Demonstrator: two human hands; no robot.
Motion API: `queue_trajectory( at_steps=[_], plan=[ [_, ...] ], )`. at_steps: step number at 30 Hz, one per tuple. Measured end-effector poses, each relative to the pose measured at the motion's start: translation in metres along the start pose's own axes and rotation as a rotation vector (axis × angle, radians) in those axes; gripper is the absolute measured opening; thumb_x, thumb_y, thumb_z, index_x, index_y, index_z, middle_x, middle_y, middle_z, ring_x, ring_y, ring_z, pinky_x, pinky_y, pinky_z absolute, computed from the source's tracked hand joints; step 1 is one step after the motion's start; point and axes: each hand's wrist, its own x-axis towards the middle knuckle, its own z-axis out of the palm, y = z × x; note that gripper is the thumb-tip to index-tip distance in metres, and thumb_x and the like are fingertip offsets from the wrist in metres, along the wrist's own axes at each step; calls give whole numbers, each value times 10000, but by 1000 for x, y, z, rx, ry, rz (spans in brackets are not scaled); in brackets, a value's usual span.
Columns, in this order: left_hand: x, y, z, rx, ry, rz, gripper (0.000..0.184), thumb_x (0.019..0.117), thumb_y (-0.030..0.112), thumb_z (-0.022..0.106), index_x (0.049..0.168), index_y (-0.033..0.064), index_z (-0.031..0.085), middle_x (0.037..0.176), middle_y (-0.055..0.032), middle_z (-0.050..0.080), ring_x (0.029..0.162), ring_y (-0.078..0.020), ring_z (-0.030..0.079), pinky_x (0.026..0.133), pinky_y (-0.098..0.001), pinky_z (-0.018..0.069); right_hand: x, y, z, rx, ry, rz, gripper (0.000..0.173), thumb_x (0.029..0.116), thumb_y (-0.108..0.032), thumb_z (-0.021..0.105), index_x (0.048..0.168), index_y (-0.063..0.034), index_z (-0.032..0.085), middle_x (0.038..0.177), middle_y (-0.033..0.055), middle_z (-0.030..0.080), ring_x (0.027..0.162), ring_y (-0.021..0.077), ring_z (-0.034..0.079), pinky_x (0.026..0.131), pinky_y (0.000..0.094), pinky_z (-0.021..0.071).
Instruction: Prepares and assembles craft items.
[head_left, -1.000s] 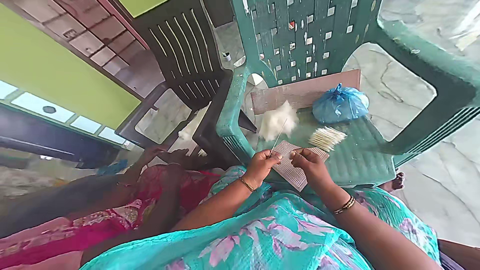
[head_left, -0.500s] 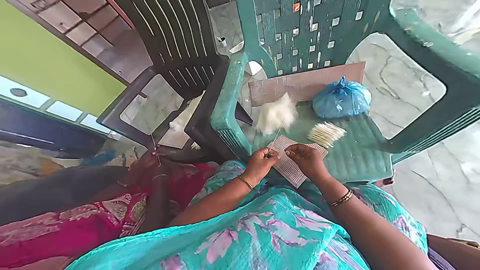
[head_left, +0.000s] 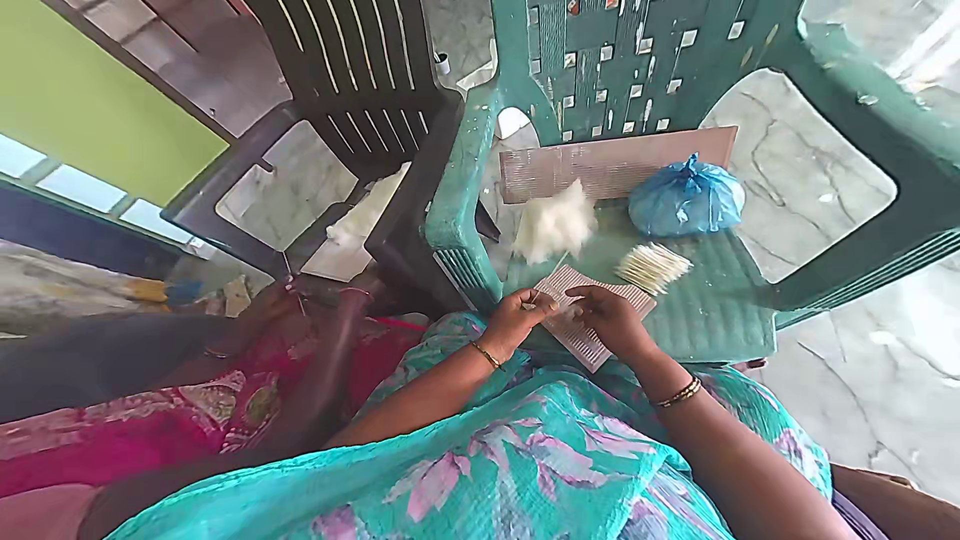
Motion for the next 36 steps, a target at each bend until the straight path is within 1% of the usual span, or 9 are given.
queue_trajectory(
  at_steps=[3,5,7,9,14,17,23,31,36],
  plan=[
    [7,1,-4,-11,-4,3,248,975,125,700,1194,12,680,1238,-117,664,1118,-181,618,977,-390,505,0,2,-1,79,-3,8,303,979,24,595,1278,-11,628,927,66,708,759,100,657,733,289,562],
    [9,4,-7,-11,-56,-9,265,999,127,665,1242,21,671,1254,-98,666,1076,-139,618,941,-344,507,-1,2,-3,121,-13,2,311,969,33,597,1277,-6,623,908,59,702,749,90,649,725,278,557],
    [11,7,-7,22,-115,-43,209,1017,152,632,1190,48,688,1031,-10,674,717,-9,518,627,-187,429,-2,1,-3,150,-18,-9,321,959,42,603,1276,-3,613,895,47,704,740,74,648,723,268,556],
    [11,9,-5,29,-182,-97,154,1021,161,629,1096,40,689,810,26,599,538,4,397,481,-162,316,-2,1,-3,165,-12,-4,328,953,42,621,1277,-8,609,895,43,712,744,69,658,727,263,563],
    [11,11,2,115,-182,-122,113,1006,130,647,961,31,678,783,23,626,636,-8,503,569,-182,390,0,-1,-7,111,41,11,328,936,52,637,1260,6,617,932,76,689,747,107,649,715,289,562],
    [12,12,2,113,-99,-155,111,1007,122,643,952,32,677,774,8,610,565,-23,446,505,-184,343,-3,-6,-14,119,54,49,343,941,39,645,1279,-5,609,947,83,687,745,118,634,703,301,545],
    [15,12,4,138,20,-153,125,1003,141,658,952,28,667,756,-9,579,570,-54,428,520,-213,343,-8,-4,-14,569,-57,44,382,859,70,615,1222,-46,584,792,10,695,655,82,649,672,262,574],
    [2,17,12,41,-136,-169,268,1086,243,520,973,45,661,703,29,524,500,-15,361,460,-175,291,-5,-5,-2,345,68,57,371,869,80,698,1215,-18,606,813,49,703,660,102,653,652,268,566],
    [1,18,12,84,-141,-93,170,1024,149,627,923,22,675,734,25,614,560,-2,459,519,-171,366,-6,-7,-3,292,61,66,346,898,48,695,1226,-16,602,830,50,711,671,92,661,664,267,570]
  ],
)
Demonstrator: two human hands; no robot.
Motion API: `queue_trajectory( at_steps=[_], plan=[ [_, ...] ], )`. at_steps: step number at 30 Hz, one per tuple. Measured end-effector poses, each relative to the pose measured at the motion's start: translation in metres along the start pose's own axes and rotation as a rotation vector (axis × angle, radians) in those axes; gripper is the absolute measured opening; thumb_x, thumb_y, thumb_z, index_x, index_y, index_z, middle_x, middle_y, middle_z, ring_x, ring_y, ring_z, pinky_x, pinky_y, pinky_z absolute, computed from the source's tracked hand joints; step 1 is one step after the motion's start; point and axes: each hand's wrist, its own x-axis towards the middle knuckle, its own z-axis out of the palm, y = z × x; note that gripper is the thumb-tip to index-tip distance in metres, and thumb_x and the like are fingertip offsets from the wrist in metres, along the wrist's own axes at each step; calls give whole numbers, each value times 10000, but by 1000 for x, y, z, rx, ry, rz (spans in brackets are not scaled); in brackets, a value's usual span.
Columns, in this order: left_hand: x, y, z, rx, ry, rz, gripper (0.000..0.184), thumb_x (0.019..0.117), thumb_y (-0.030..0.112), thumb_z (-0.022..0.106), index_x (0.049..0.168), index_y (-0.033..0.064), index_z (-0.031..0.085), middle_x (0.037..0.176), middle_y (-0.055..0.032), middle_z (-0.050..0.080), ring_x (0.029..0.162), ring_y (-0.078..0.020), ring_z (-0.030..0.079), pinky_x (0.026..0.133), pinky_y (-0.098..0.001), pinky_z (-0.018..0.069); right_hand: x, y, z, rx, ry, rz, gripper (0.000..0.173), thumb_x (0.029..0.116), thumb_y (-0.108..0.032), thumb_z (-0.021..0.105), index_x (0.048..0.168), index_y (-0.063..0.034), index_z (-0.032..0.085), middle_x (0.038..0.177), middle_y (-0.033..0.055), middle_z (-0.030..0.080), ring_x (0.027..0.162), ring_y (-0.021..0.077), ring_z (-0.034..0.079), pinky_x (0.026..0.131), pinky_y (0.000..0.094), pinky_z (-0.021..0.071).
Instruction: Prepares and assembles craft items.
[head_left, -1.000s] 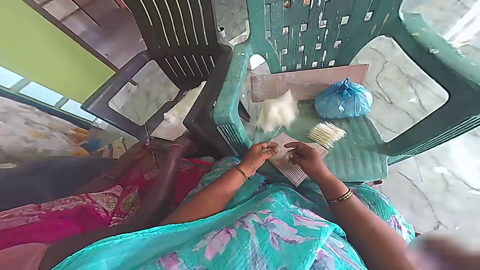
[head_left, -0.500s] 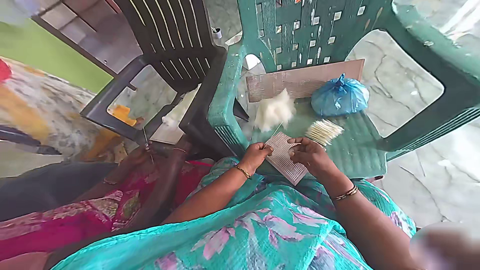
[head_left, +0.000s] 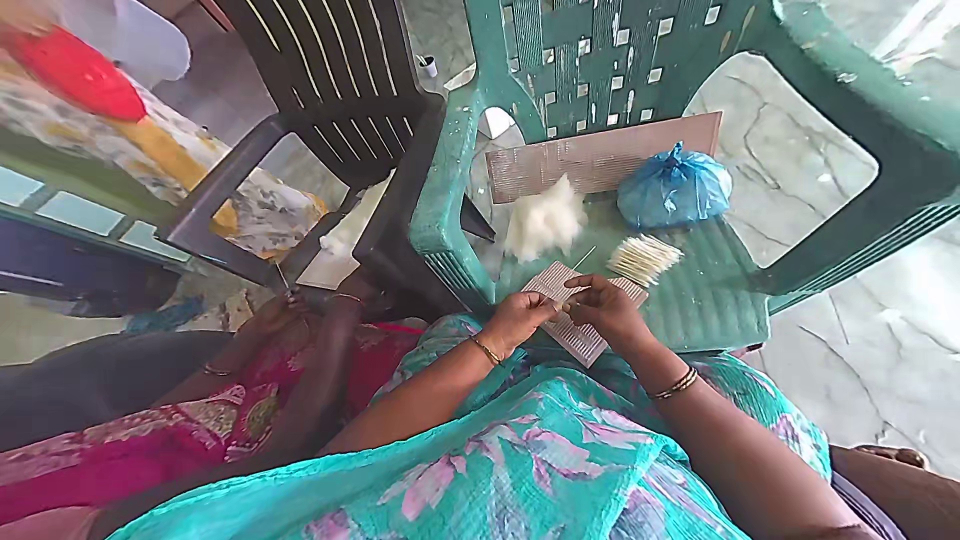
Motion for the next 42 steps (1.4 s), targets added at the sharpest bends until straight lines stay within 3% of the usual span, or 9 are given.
queue_trajectory(
  at_steps=[6,10,15,27,31,34,38,40,42],
  plan=[
    [1,-2,-1,33,4,9,164,1022,132,623,913,18,670,743,18,610,592,-10,479,546,-180,383,1,0,-2,63,25,-5,307,930,47,650,1227,-13,600,827,58,690,664,108,650,672,279,571],
    [0,1,-1,45,-1,-1,169,1032,137,609,937,12,672,751,20,614,580,-5,469,536,-172,372,-1,-3,-2,40,-37,4,368,940,42,651,1294,-16,568,944,78,712,768,127,693,728,292,593],
    [2,0,-1,41,-21,1,176,1032,135,607,908,21,659,722,23,583,556,-9,445,517,-174,359,1,2,1,41,1,-47,375,908,83,657,1262,-21,593,849,49,711,679,98,660,685,272,578],
    [12,-7,-3,52,-40,-17,174,1027,149,618,917,20,659,719,21,569,574,-19,452,534,-187,370,7,4,3,-54,52,-32,349,929,58,650,1258,-10,554,842,58,682,683,110,650,693,299,573],
    [18,-12,-4,164,-24,-4,201,1034,177,621,1024,-17,667,840,-55,614,740,-90,549,724,-283,478,10,12,5,-273,69,-83,378,946,-7,675,1306,-47,564,898,61,719,722,134,666,720,356,574],
    [22,-10,-10,297,-4,7,266,1043,218,608,1112,-33,660,998,-143,660,889,-186,613,854,-385,512,9,11,9,-513,121,-171,355,964,-45,659,1312,-20,594,933,112,725,794,224,690,758,441,569],
    [22,-21,-21,369,39,75,360,1115,245,425,1282,-35,577,1154,-216,651,1064,-277,637,973,-456,500,11,15,8,-753,152,-216,335,1002,-104,593,1325,-20,613,1008,146,743,1037,358,691,993,574,493],
    [18,-25,-23,392,46,110,362,1126,202,357,1283,-52,561,1173,-228,642,1093,-285,630,992,-451,491,15,15,7,-819,195,-214,331,1004,-119,587,1322,-35,628,1019,139,746,1068,369,675,1025,573,462],
    [11,-30,-22,405,23,126,365,1119,187,364,1210,-61,615,1131,-203,659,1055,-248,632,969,-421,491,16,16,7,-860,256,-237,323,979,-115,627,1290,-31,649,1030,157,734,1074,387,661,1011,593,457]
  ],
)
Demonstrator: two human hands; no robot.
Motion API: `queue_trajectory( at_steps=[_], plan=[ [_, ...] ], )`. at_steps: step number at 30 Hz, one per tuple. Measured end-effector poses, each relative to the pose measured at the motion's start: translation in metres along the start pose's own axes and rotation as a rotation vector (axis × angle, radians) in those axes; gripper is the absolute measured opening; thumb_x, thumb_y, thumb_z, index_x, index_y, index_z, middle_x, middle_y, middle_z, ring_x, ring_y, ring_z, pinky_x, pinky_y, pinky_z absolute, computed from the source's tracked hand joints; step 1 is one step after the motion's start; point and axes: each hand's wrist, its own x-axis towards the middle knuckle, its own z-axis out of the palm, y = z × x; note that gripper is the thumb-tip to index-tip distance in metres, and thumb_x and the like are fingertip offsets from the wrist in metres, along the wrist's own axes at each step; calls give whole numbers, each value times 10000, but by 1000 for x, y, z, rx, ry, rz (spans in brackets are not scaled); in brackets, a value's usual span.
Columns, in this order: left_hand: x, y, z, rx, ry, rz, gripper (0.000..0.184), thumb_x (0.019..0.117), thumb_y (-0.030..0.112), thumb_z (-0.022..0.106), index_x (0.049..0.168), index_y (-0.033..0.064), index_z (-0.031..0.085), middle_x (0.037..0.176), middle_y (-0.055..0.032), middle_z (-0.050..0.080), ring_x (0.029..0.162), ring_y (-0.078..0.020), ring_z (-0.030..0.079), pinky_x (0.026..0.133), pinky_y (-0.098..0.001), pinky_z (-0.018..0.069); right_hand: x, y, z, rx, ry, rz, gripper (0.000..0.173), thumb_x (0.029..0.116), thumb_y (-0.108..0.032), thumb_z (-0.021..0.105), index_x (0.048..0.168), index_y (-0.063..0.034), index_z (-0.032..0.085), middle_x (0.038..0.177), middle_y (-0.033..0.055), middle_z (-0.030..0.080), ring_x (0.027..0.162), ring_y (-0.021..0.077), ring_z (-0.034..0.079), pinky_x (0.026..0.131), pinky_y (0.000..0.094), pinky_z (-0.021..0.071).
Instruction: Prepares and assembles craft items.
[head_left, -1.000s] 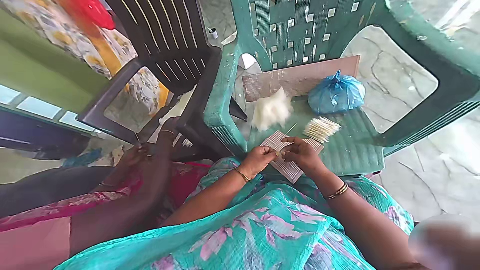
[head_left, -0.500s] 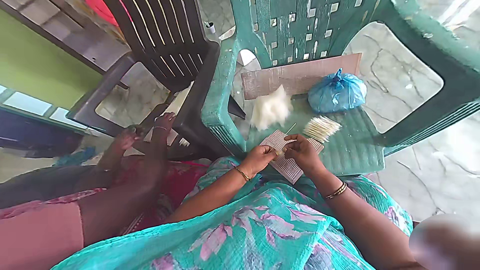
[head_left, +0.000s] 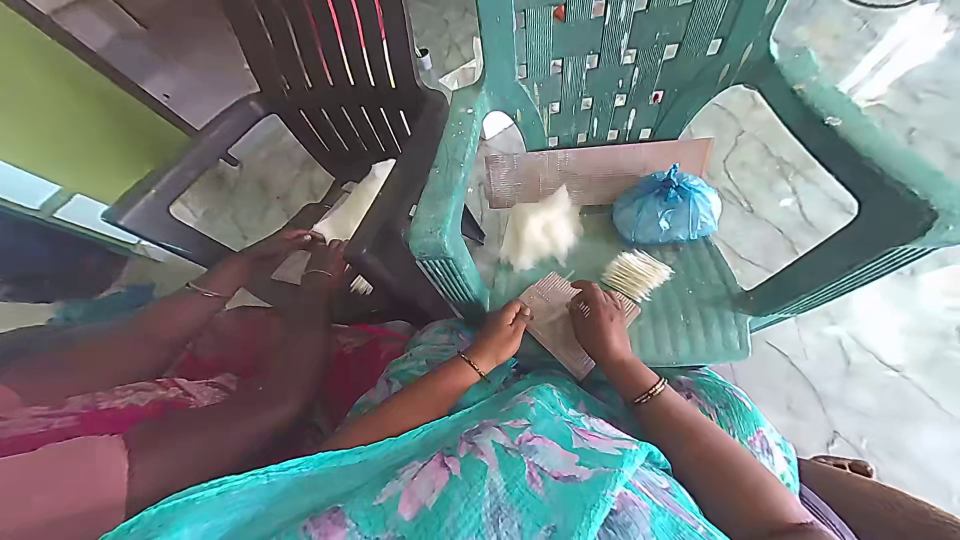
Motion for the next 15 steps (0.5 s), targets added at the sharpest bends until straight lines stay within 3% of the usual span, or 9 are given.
queue_trajectory(
  at_steps=[3,8,12,15],
  plan=[
    [-7,-4,5,37,-65,-27,333,1095,209,435,1071,-41,653,945,-145,632,887,-205,590,847,-397,476,-1,0,0,-34,36,28,377,934,-138,710,1289,-31,643,1131,206,700,1148,435,622,990,654,437],
    [-6,-5,5,126,-94,-19,347,1082,203,433,1016,-62,647,917,-191,631,893,-285,614,848,-465,489,3,8,-8,-38,60,90,375,937,-111,681,1305,-45,643,1217,238,661,1186,462,588,984,692,409],
    [-10,2,4,169,-117,-78,346,1086,209,450,1077,-66,659,1002,-218,661,974,-309,643,909,-480,499,8,15,-15,-85,50,54,304,987,-53,574,1275,-40,671,1294,230,640,1260,461,553,1044,670,388],
    [-13,3,5,172,-106,-100,356,1085,220,466,1141,-68,668,1065,-231,682,1038,-325,660,960,-489,503,7,14,-5,-196,-111,-179,359,997,-55,526,1333,-54,651,1409,166,612,1365,370,526,1132,625,369]
  ],
)
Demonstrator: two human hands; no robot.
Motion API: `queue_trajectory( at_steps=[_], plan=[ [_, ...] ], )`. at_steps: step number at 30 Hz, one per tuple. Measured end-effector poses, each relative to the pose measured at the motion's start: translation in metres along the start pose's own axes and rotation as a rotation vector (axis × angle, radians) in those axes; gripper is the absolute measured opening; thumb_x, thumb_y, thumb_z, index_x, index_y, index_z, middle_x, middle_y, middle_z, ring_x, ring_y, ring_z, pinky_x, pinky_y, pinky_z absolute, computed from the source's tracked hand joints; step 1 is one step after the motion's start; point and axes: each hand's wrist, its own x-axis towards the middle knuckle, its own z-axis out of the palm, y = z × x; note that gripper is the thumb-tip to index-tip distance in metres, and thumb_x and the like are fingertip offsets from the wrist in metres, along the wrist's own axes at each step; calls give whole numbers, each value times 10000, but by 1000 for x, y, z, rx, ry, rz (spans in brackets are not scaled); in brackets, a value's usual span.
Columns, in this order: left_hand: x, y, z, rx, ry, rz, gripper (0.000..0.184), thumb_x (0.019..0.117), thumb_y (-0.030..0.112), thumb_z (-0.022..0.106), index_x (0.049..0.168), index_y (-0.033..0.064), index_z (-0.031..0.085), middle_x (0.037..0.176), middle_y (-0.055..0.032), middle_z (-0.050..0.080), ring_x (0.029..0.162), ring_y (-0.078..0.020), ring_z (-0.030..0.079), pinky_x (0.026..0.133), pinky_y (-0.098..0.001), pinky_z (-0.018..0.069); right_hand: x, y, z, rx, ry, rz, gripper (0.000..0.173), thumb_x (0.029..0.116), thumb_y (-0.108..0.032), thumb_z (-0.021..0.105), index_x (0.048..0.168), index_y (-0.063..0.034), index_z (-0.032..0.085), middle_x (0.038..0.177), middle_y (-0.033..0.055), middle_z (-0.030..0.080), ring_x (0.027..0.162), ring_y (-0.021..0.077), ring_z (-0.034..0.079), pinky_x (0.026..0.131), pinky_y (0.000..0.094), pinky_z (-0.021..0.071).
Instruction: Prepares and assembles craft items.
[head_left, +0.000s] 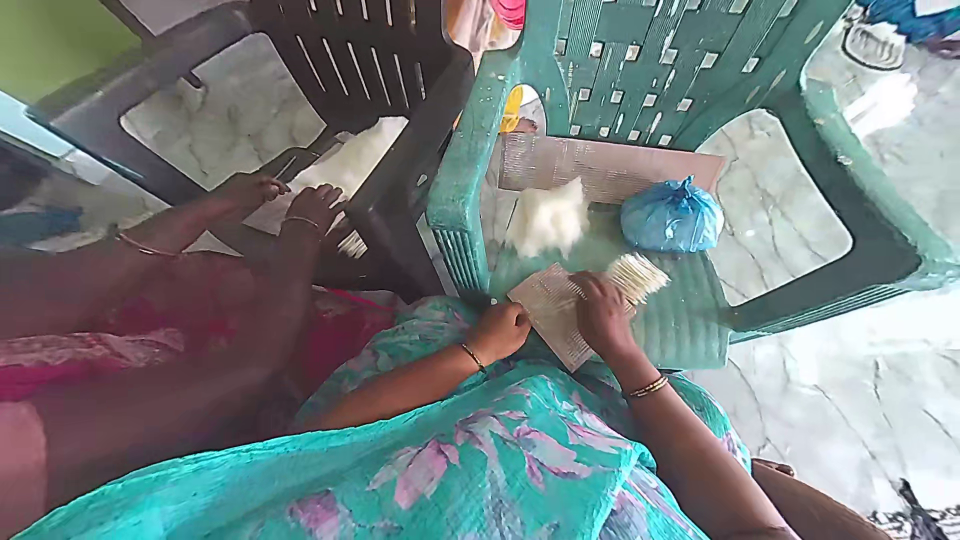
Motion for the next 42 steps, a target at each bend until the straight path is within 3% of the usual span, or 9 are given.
queue_trajectory(
  at_steps=[3,5,9,15,20,26,29,34,42],
  plan=[
    [-1,0,-1,6,-8,-12,360,1090,221,453,1153,-66,661,1099,-234,676,1073,-330,656,984,-496,496,-4,-10,6,-180,-326,-99,561,1075,-351,444,1583,-117,395,1670,87,328,1575,271,222,1247,637,84],
    [-2,-2,0,14,-14,-2,356,1088,226,460,1140,-64,660,1084,-229,674,1060,-330,653,976,-499,496,-10,-17,1,-253,-434,-97,703,1046,-477,467,1622,-110,300,1701,88,251,1588,266,171,1241,646,26],
    [-8,-3,5,38,-106,46,363,1087,236,467,1121,-73,654,1078,-234,662,1061,-345,638,980,-514,480,-43,-9,-17,-322,-542,-143,796,1024,-544,462,1633,-77,248,1714,84,206,1593,256,149,1223,675,16],
    [-12,-2,14,28,-180,129,339,1081,208,472,1127,-68,664,1108,-223,672,1080,-319,641,988,-476,479,-89,-6,-39,-380,-592,-159,752,1016,-510,486,1619,-101,302,1700,68,261,1575,257,225,1207,702,65],
    [-9,-12,12,-117,8,154,313,1070,200,508,1079,-63,678,999,-204,680,967,-293,654,915,-462,509,-78,2,-43,-268,-334,-161,694,999,-429,574,1548,-30,430,1611,141,425,1511,344,365,1178,744,133],
    [1,-21,4,-29,135,149,301,1073,180,489,1129,-49,676,1128,-213,677,1106,-323,656,1003,-484,506,-14,-19,-13,-313,-459,-127,726,1059,-494,449,1631,-90,260,1712,86,214,1595,246,139,1256,608,36],
    [1,-23,5,18,127,166,304,1075,179,489,1138,-51,676,1149,-216,673,1130,-331,651,1019,-489,501,-2,-24,2,-319,-485,-166,703,1055,-451,468,1630,-100,268,1711,79,221,1594,241,142,1252,620,12],
    [-5,-29,13,61,81,218,318,1076,189,481,1127,-56,677,1137,-214,682,1130,-328,655,1026,-488,498,-33,-23,-10,-379,-608,-137,761,1053,-563,382,1652,-130,199,1730,39,155,1602,219,89,1228,666,-17],
    [-12,-28,21,75,37,241,307,1080,190,487,1121,-47,679,1126,-215,679,1112,-338,654,1006,-503,497,-81,-18,-49,-339,-670,-152,707,1064,-499,410,1636,-113,257,1705,70,242,1587,232,179,1234,657,6]
  ],
)
